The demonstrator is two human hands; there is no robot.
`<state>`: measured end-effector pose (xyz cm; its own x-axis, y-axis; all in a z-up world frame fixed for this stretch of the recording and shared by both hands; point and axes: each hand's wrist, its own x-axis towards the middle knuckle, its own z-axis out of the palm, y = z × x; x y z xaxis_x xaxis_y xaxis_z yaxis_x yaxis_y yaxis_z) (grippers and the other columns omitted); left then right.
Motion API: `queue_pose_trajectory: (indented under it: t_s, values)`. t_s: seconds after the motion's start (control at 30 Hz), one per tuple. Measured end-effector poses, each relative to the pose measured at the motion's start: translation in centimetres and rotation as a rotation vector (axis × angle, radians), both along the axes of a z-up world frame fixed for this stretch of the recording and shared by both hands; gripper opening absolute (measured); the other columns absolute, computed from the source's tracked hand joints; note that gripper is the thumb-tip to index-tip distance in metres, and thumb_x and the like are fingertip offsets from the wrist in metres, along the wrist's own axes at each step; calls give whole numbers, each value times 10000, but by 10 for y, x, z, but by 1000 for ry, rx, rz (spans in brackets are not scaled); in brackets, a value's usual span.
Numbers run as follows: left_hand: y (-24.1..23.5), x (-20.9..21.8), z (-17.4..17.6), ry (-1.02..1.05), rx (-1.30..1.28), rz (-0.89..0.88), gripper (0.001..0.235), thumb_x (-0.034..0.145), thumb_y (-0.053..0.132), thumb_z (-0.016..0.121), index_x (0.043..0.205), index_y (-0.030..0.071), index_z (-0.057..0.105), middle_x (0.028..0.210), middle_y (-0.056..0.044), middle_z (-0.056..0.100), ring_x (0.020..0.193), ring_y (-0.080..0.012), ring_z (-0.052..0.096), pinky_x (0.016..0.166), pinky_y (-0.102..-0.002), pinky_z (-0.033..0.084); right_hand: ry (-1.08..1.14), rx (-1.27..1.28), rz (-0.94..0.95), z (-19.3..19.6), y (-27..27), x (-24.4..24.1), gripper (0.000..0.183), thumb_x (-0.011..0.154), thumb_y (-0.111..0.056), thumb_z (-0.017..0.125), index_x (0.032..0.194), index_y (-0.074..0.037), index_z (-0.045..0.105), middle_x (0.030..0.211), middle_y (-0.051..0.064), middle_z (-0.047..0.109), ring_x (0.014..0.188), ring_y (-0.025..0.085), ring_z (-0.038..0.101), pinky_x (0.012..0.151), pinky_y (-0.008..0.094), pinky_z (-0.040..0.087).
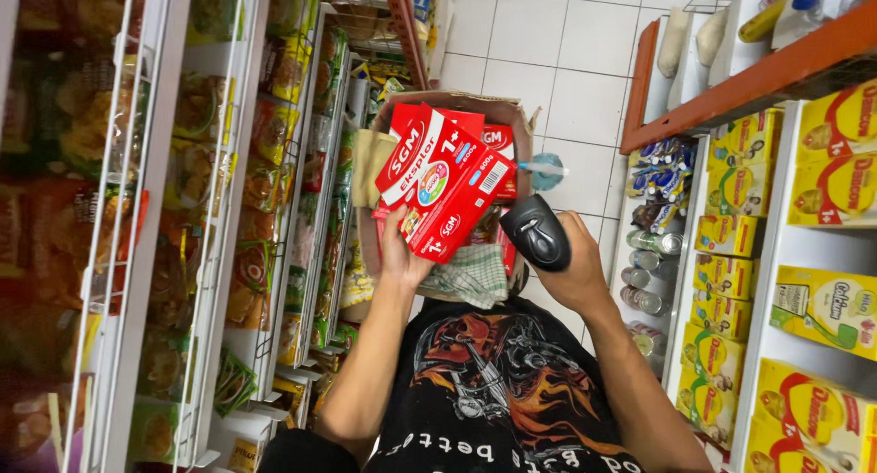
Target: The person wipes a store shelf with a cloth and spray bottle, then picks up boxes of SGM Eksplor and Anonda baby formula from a cardboard box, scans them with a barcode scanner, and places them on the shelf.
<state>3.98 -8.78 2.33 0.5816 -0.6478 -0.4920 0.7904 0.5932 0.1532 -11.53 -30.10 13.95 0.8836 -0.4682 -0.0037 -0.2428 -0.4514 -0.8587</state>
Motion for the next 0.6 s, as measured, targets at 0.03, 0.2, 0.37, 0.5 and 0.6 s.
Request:
queue_pose_trajectory:
  t_s: [0.03,0.2,0.37,0.5,0.6]
  values:
    - [-2,-2,0,10,-27,-10,634,965,305,595,1505,22,419,1447,-209,576,1287,-336,609,1090,-511,504,9,13,-6,5,-1,-2,297,797,-50,798,1012,-4,599,912,133,586,786,296,607,721,384,492]
    - [-17,-5,-4,-44,27,-47,639,971,325,598,1501,13,428,1445,-211,581,1278,-334,616,1093,-512,497,-53,-7,33,11,-18,-11,317,804,-28,773,1075,11,613,951,152,595,850,329,602,765,393,489]
    - [-30,-9,-6,-55,58,-67,636,965,335,614,1493,24,443,1430,-193,596,1258,-317,629,1089,-503,504,-43,25,59,7,-33,-23,340,805,-33,773,1103,13,617,973,155,612,869,334,620,774,392,504]
    - [-41,-13,-7,-40,104,-76,640,953,344,628,1471,15,445,1405,-201,606,1235,-319,641,1064,-511,516,-14,42,62,0,-45,-34,344,812,-41,777,1113,13,620,964,148,615,852,321,625,768,385,510]
    - [-48,-18,-6,-58,113,-72,640,953,335,633,1473,15,439,1414,-197,605,1248,-309,641,1075,-504,514,-43,82,64,-8,-52,-41,347,824,-49,775,1130,10,622,979,135,626,863,294,638,787,373,517]
